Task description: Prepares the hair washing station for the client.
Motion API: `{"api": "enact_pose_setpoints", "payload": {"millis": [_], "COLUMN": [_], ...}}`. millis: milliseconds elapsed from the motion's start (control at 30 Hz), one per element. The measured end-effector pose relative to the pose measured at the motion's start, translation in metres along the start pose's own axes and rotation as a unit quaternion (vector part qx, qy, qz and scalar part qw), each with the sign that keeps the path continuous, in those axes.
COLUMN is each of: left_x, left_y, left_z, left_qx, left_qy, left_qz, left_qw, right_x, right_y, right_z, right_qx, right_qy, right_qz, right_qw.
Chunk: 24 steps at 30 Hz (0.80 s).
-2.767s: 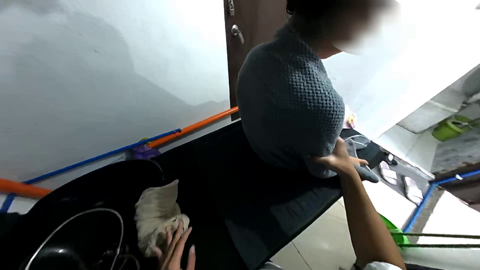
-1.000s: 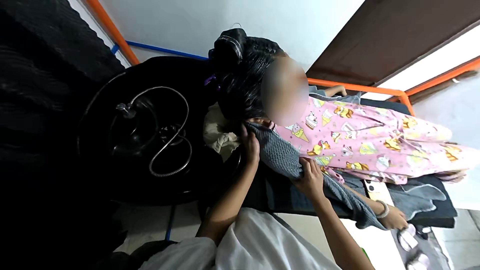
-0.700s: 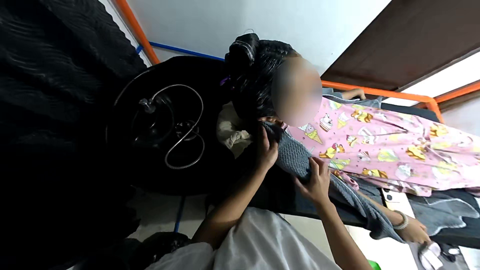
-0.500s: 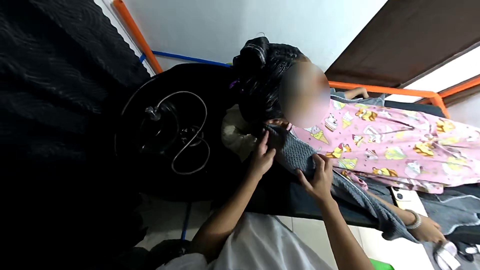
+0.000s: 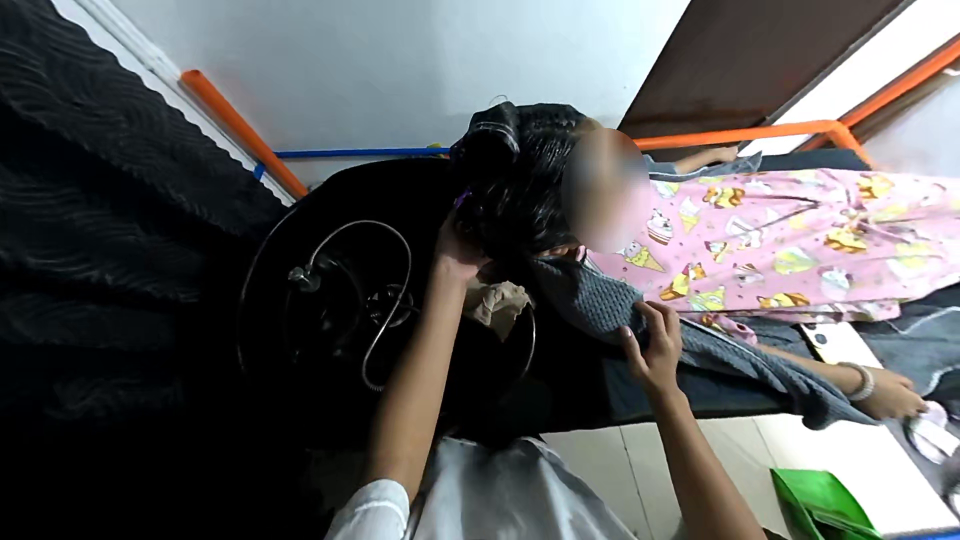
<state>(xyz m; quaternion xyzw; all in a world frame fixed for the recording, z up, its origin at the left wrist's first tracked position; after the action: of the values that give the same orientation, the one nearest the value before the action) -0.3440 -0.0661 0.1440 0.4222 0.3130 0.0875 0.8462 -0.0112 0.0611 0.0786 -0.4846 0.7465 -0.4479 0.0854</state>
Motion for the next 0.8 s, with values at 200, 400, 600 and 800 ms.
{"api": "enact_pose_setpoints", "payload": {"millis": [200,400,600,800], "left_x": [-0.008,-0.013,-0.019,-0.027], "left_y": [0.0,-0.015,-0.048,-0.095], "left_z": [0.011,0.025,0.019,0.012], "left_qx": [0.03,-0.006,-0.062,-0.083], "left_qy": [0.003,0.03,0.078,0.118], "left_qz": [-0.055,-0.046,0.022,0.049], "left_qw": [0.998,0.998,0.995,0.988], "right_x": [-0.006,-0.001,0.004,0.014], "right_y": [0.005,0.008,0.011,0.016], "right_z": [0.006,0.01,0.015,0.019], "right_qx": [-0.001,0.004,0.017,0.03], "right_qy": [-0.009,-0.017,-0.021,-0.03], "right_qz": [-0.013,0.0,0.01,0.022], "right_qw": [1.0,1.0,1.0,0.999]}}
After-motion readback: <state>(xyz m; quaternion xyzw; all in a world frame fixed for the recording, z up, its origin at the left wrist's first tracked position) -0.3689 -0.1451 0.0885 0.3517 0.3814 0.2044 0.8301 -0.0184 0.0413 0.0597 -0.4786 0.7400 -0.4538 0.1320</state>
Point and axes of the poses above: each hand's wrist, its own z-axis away from the middle knuckle, its own y-axis out of the palm, x = y × z, the point moved 5 cm from there along -z, towards the middle knuckle, and after that the axes turned 13 degrees about z, right-handed, at the moved point
